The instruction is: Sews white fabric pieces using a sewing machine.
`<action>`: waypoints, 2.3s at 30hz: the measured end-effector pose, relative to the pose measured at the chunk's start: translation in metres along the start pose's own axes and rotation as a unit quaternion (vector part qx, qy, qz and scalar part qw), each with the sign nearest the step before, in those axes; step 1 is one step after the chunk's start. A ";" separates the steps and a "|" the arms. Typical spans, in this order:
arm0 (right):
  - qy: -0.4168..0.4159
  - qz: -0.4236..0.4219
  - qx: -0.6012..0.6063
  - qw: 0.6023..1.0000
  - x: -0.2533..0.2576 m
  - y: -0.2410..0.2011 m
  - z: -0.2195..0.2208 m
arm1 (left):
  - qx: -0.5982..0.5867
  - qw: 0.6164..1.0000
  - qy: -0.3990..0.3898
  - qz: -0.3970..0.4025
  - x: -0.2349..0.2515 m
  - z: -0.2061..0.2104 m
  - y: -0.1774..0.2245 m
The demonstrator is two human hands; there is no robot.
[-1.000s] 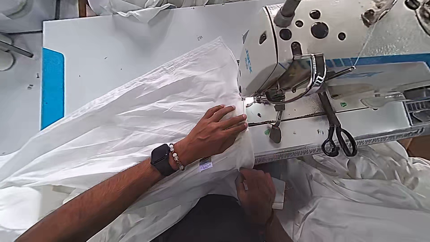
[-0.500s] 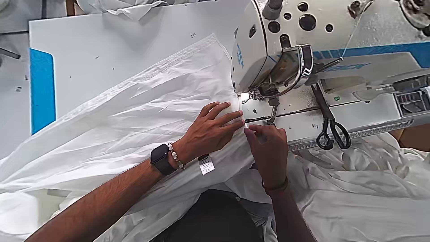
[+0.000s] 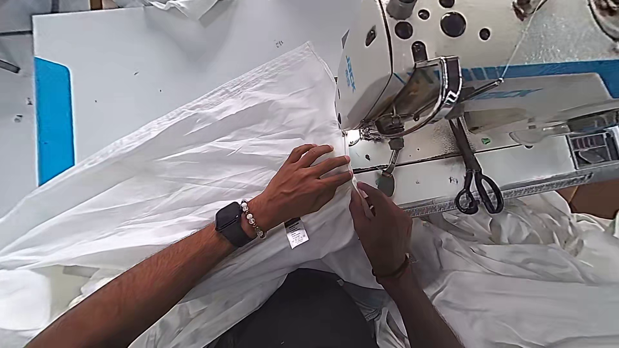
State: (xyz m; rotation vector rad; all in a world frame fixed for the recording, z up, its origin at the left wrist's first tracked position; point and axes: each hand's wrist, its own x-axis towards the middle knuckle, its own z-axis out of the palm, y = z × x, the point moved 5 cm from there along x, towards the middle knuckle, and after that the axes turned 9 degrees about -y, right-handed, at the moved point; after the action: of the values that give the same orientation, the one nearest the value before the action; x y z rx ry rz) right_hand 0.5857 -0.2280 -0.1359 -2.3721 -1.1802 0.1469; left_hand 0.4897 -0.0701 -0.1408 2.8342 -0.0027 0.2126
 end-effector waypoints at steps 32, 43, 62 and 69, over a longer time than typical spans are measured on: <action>-0.059 -0.074 -0.198 0.976 0.056 -0.019 0.012 | 0.042 0.999 0.025 0.014 0.029 -0.016 -0.053; -0.010 -0.021 -0.145 0.989 0.072 -0.024 0.025 | 0.112 0.993 -0.017 -0.033 0.045 -0.045 -0.050; -0.009 0.004 -0.154 0.988 0.063 -0.027 0.027 | 0.044 0.978 0.021 -0.204 -0.007 -0.027 -0.010; -0.007 -0.045 -0.122 0.991 0.032 -0.014 0.023 | 0.025 0.859 0.038 -0.511 -0.156 -0.025 -0.026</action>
State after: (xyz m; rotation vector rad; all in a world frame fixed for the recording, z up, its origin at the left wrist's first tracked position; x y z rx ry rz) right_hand 0.5890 -0.1874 -0.1458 -2.5229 -1.3777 -0.0129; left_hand 0.3320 -0.0412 -0.1480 2.4483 1.4731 0.0727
